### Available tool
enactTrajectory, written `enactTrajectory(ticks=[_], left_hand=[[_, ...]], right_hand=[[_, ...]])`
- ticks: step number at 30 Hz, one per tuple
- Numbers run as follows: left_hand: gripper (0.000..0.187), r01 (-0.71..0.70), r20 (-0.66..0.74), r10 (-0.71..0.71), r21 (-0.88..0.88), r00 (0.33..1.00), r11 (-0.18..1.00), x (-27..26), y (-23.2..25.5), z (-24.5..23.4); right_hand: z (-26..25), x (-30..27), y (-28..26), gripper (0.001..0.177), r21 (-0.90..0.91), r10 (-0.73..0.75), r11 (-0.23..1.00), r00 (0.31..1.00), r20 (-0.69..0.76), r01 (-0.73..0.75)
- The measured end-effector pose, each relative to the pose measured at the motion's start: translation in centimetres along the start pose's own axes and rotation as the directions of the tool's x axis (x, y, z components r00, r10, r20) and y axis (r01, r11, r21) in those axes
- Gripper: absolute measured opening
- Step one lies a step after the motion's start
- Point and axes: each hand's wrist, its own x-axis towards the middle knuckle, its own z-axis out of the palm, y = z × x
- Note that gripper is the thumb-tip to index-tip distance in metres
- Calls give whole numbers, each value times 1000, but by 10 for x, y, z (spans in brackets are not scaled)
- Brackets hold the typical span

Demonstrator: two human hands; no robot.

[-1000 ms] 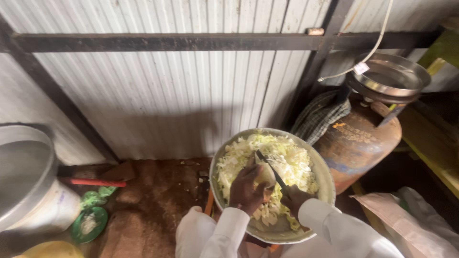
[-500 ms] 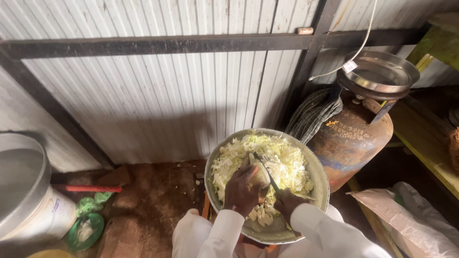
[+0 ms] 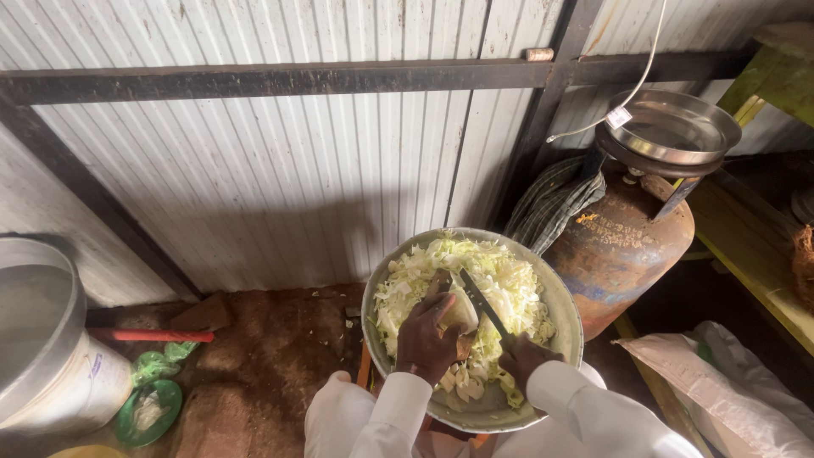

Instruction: The person shreds cabbage into a large metal bowl using a handheld slicer tool, repeatedly running the cabbage head across the blade.

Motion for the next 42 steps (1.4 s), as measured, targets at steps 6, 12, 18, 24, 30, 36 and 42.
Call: enactTrajectory(ticks=[6, 12, 18, 24, 30, 36, 42], left_hand=[[49, -11, -17, 10, -24, 1000, 1000, 2, 1, 3], [50, -8, -24, 7, -36, 1000, 999, -1, 0, 7], [52, 15, -21, -16, -59, 1000, 998, 1, 0, 0], [52, 44, 11, -44, -46, 999, 998, 1, 0, -9], [51, 30, 22, -29, -48, 999, 998, 0, 1, -8], [51, -13, 15, 13, -19, 1000, 1000, 3, -4, -4], [48, -53, 11, 54, -11, 998, 999, 0, -6, -2]], right_hand=[[0, 9, 19, 39, -237, -135, 964, 990, -43, 121], [-1, -3, 35, 38, 75, -4, 997, 995, -95, 11], [13, -13, 27, 36, 144, -37, 988, 995, -89, 50], [21, -35, -1, 34, 309, -142, 930, 971, -190, 196], [6, -56, -20, 33, 69, -122, 990, 991, -57, 126], [6, -48, -19, 34, -56, -159, 986, 986, -45, 157], [9, -34, -22, 35, -159, -199, 972, 970, -142, 176]])
